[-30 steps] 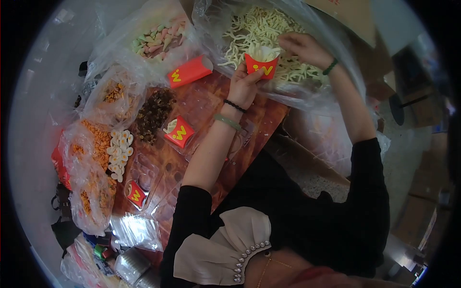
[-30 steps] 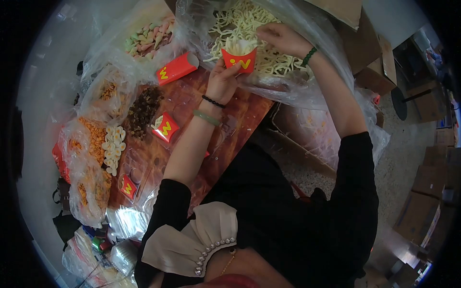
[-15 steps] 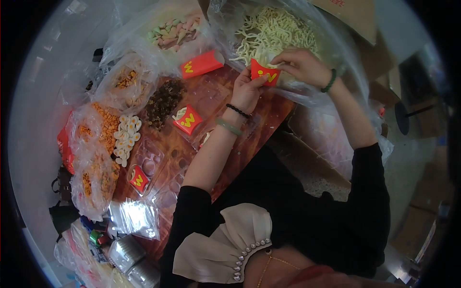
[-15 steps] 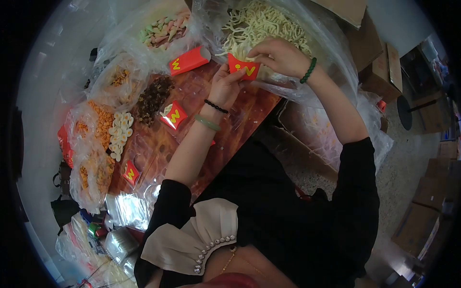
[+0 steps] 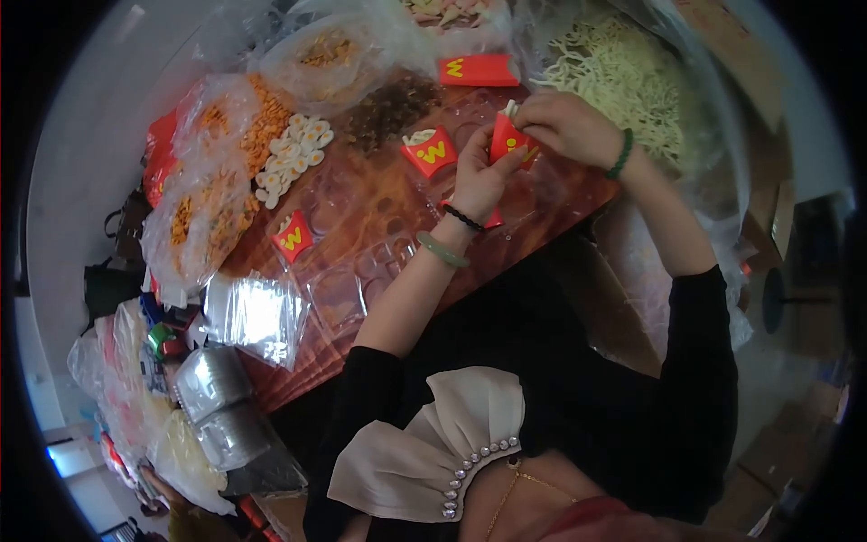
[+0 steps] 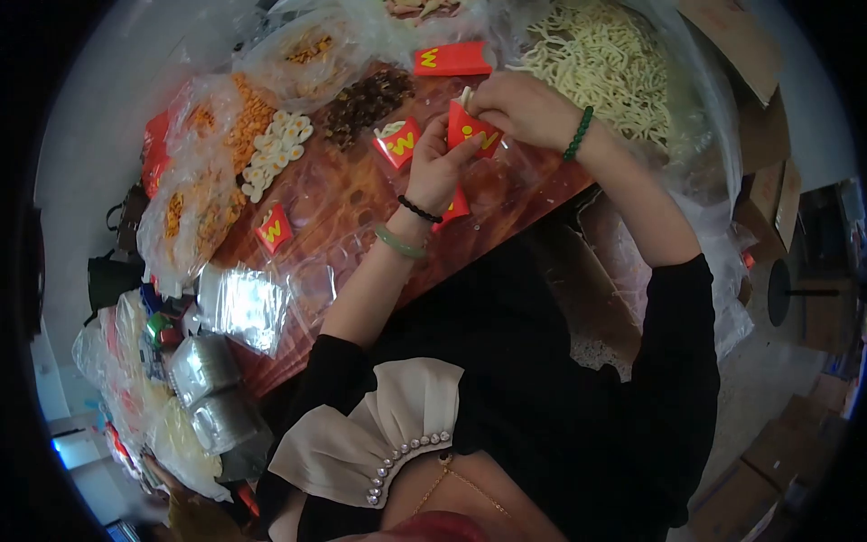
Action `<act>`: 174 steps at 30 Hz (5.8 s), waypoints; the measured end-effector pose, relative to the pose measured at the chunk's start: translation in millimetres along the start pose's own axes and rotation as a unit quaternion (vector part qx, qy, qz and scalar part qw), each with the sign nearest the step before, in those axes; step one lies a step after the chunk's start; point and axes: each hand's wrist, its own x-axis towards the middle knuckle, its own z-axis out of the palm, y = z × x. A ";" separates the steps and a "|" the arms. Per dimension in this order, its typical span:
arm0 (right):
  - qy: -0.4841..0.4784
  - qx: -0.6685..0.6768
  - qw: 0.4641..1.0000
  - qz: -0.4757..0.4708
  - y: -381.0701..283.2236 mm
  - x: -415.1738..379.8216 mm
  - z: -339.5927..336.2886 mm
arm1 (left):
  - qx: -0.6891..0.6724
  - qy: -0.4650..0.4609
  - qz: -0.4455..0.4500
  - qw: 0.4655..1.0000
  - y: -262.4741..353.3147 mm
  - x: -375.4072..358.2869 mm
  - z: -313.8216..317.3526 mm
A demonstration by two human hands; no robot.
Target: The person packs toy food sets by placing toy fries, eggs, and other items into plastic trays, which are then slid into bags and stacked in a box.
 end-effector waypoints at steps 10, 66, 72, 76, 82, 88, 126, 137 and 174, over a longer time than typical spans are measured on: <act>-0.002 0.069 0.994 -0.082 -56.6 65.7 53.7 | 0.028 0.126 0.106 0.986 36.8 -61.3 -50.9; -0.127 0.122 0.964 0.198 92.6 57.0 49.1 | 0.602 0.149 0.183 0.763 97.3 -1.6 -153.5; -0.170 0.215 0.936 0.222 82.1 47.7 53.2 | 0.620 0.152 0.156 0.753 91.3 -5.8 -157.2; -0.159 0.251 0.944 0.143 58.9 68.7 73.2 | 0.674 0.185 0.248 0.671 92.5 -22.2 -159.0; -0.206 0.400 0.880 0.153 2.8 142.5 113.4 | 0.665 0.227 0.191 0.685 125.0 -25.5 -219.2; -0.111 0.197 0.973 0.041 -16.0 244.8 238.6 | 0.752 0.267 0.071 0.598 138.1 6.9 -273.8; -0.160 0.265 0.949 0.061 -75.6 224.9 271.3 | -0.134 0.246 0.066 0.958 133.4 -128.3 -251.4; -0.119 0.078 0.989 -0.026 -81.5 219.5 269.5 | -0.093 0.278 0.074 0.953 126.0 -129.5 -226.5; -0.177 0.498 0.840 0.121 -95.2 111.7 170.3 | 0.017 0.295 0.026 0.955 94.8 -137.0 -132.2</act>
